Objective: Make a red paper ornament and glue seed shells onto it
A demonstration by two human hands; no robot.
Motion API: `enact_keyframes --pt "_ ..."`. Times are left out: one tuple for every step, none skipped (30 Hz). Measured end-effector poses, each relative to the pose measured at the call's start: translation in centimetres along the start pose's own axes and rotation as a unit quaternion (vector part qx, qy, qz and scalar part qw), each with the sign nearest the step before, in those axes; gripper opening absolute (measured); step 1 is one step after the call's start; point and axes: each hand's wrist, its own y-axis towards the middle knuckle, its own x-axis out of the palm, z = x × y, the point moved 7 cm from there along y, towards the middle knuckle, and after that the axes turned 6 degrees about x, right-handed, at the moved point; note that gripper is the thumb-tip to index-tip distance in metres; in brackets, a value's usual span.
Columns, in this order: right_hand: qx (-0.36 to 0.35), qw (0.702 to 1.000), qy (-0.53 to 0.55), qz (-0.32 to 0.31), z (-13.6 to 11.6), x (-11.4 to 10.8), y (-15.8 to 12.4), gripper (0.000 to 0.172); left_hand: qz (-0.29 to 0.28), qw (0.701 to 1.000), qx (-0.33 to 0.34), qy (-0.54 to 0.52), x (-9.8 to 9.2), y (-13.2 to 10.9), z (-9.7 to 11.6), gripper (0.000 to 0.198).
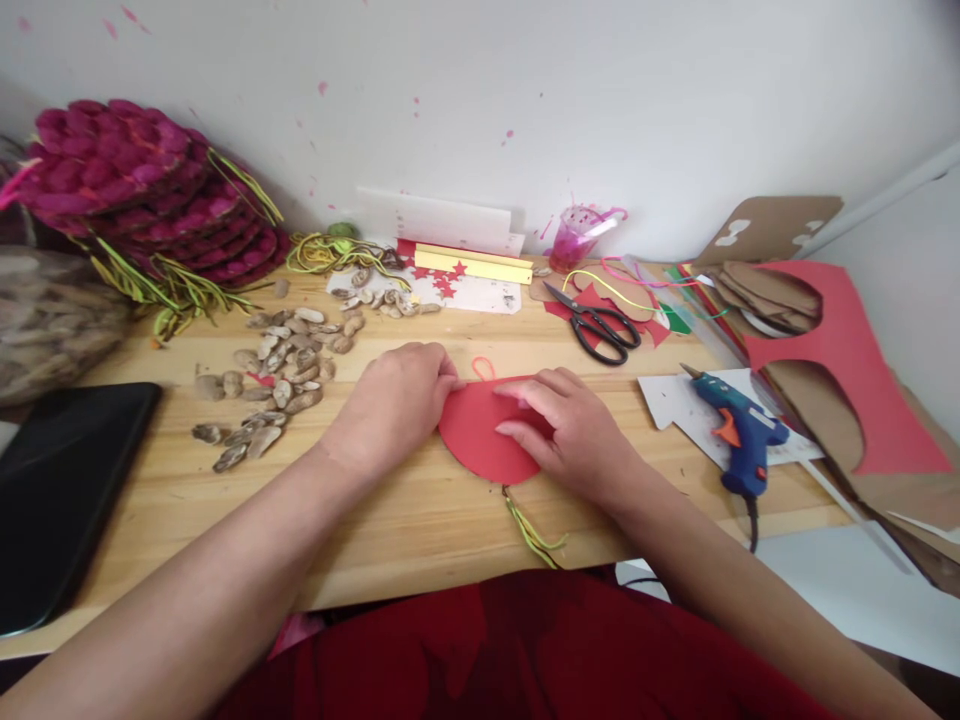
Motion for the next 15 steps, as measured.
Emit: enact_keyframes --pt "0.0 1.0 -0.001 0.001 -0.02 -0.01 0.01 0.028 -0.003 1.0 0.0 0.002 0.03 -0.02 0.06 0.015" --pt "0.0 1.0 -0.002 0.001 -0.03 -0.01 0.02 0.028 -0.005 1.0 -0.001 0.002 0.06 -0.05 0.09 0.015" --pt "0.0 1.0 -0.002 0.002 -0.04 -0.01 0.01 0.027 -0.007 1.0 -0.002 0.002 0.08 -0.08 0.11 0.015" --pt "0.0 1.0 -0.003 0.002 -0.07 -0.01 0.01 0.027 -0.008 1.0 -0.002 0.002 0.09 -0.09 0.13 0.015" --pt "-0.002 1.0 -0.004 0.003 -0.09 0.0 0.01 0.026 -0.008 1.0 0.0 0.003 0.08 -0.1 0.16 0.015" --pt "-0.003 1.0 -0.005 0.003 -0.12 0.01 0.01 0.026 -0.008 1.0 0.002 0.004 0.07 -0.09 0.19 0.015" --pt "-0.005 1.0 -0.005 0.003 -0.16 0.01 0.01 0.026 -0.007 1.0 0.005 0.006 0.06 -0.08 0.22 0.015" --pt "-0.006 1.0 -0.005 0.004 -0.2 0.0 0.02 0.026 -0.007 1.0 0.009 0.007 0.04 -0.06 0.26 0.015" --pt "-0.006 1.0 -0.005 0.005 -0.21 -0.02 0.03 0.027 -0.006 1.0 0.013 0.009 0.03 -0.04 0.29 0.016" --pt "-0.004 1.0 -0.005 0.005 -0.22 -0.04 0.03 0.027 -0.006 1.0 0.016 0.01 0.02 -0.03 0.31 0.016" --pt "-0.001 1.0 -0.006 0.005 -0.2 -0.06 0.04 0.027 -0.007 1.0 0.018 0.01 0.02 -0.02 0.33 0.016" --pt "0.002 1.0 -0.007 0.004 -0.18 -0.06 0.03 0.027 -0.007 1.0 0.02 0.01 0.03 -0.02 0.36 0.017" --pt "0.004 1.0 -0.007 0.002 -0.17 -0.06 0.02 0.027 -0.007 1.0 0.02 0.009 0.03 -0.02 0.37 0.017" --pt "0.006 1.0 -0.008 0.001 -0.17 -0.06 0.02 0.026 -0.007 1.0 0.02 0.008 0.04 -0.02 0.38 0.017" --pt "0.006 1.0 -0.008 0.0 -0.19 -0.06 0.01 0.025 -0.006 1.0 0.02 0.008 0.05 -0.02 0.38 0.017"
